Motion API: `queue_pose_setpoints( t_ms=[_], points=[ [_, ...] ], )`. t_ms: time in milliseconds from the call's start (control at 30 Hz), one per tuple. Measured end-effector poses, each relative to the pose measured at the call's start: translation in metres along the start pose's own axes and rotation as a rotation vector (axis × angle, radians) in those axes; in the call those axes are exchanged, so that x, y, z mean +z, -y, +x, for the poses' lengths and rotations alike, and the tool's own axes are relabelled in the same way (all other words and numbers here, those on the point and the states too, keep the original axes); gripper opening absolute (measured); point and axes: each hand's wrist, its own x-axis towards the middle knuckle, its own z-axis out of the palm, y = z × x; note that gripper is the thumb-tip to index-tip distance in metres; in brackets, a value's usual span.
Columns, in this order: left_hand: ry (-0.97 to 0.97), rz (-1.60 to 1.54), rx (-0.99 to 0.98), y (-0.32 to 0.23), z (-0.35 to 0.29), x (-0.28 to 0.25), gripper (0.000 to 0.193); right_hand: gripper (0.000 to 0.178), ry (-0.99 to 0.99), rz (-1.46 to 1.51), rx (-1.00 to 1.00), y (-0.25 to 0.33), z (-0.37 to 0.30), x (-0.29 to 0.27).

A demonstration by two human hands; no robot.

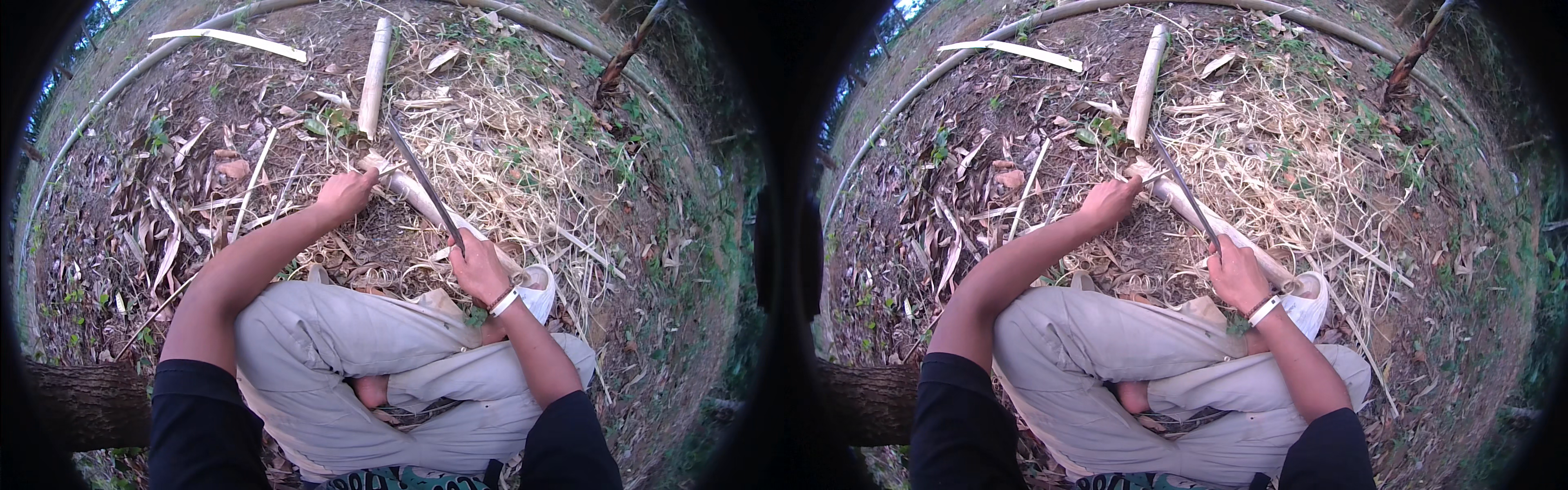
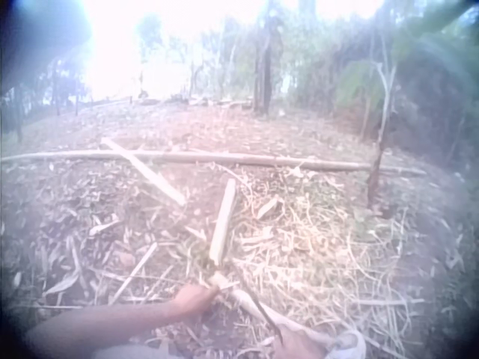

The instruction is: The person sits on the ground and uses a machete to shave and smooth a long, thin bamboo stick. They repeatedly scrape the blade along the stick's length to remove the outer layer and refine its shape.

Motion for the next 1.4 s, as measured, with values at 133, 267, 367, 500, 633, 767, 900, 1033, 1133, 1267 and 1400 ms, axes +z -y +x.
queue_pose_setpoints(
  t_ms=[133, 267, 367, 500, 633, 767, 900, 1033, 1133, 1267, 1400],
  points=[
    [0.049, 0.078, 0.027, 0.002, 0.004, 0.010, 0.014, 0.023, 0.004, -0.086, -0.028, -0.015, 0.000, 0.011],
    [0.007, 0.053, 0.018, 0.009, 0.005, 0.018, 0.013, 0.020, -0.077, 0.042, -0.095, 0.017, -0.001, -0.007],
    [-0.006, 0.022, -0.007, 0.009, 0.002, 0.019, 0.013, 0.014, -0.319, 0.215, -0.275, 0.047, -0.003, -0.025],
    [0.046, -0.001, -0.026, 0.000, 0.004, 0.011, 0.015, 0.017, -0.261, 0.180, -0.220, 0.021, 0.010, -0.004],
    [0.064, -0.014, -0.050, 0.007, 0.006, 0.010, 0.018, 0.024, 0.074, -0.162, -0.001, -0.029, 0.031, 0.033],
    [0.073, -0.003, -0.048, 0.011, 0.005, 0.009, 0.020, 0.018, -0.010, 0.130, -0.070, 0.009, 0.029, -0.003],
    [0.088, 0.016, -0.056, 0.012, 0.001, 0.009, 0.020, 0.013, -0.313, 0.381, -0.211, 0.051, 0.024, -0.023],
    [0.011, -0.009, -0.024, 0.020, 0.005, 0.021, 0.022, 0.016, -0.250, 0.265, -0.186, 0.032, 0.029, 0.002],
    [0.068, -0.022, -0.014, 0.018, 0.012, 0.016, 0.024, 0.023, 0.059, -0.227, 0.051, -0.001, 0.043, 0.039],
    [0.009, -0.043, -0.005, 0.018, 0.002, 0.018, 0.024, 0.028, 0.136, 0.145, 0.118, 0.008, 0.047, 0.012],
    [0.139, -0.016, -0.055, 0.009, 0.003, 0.004, 0.027, 0.013, -0.325, 0.406, -0.175, 0.044, 0.034, -0.011]
  ],
)
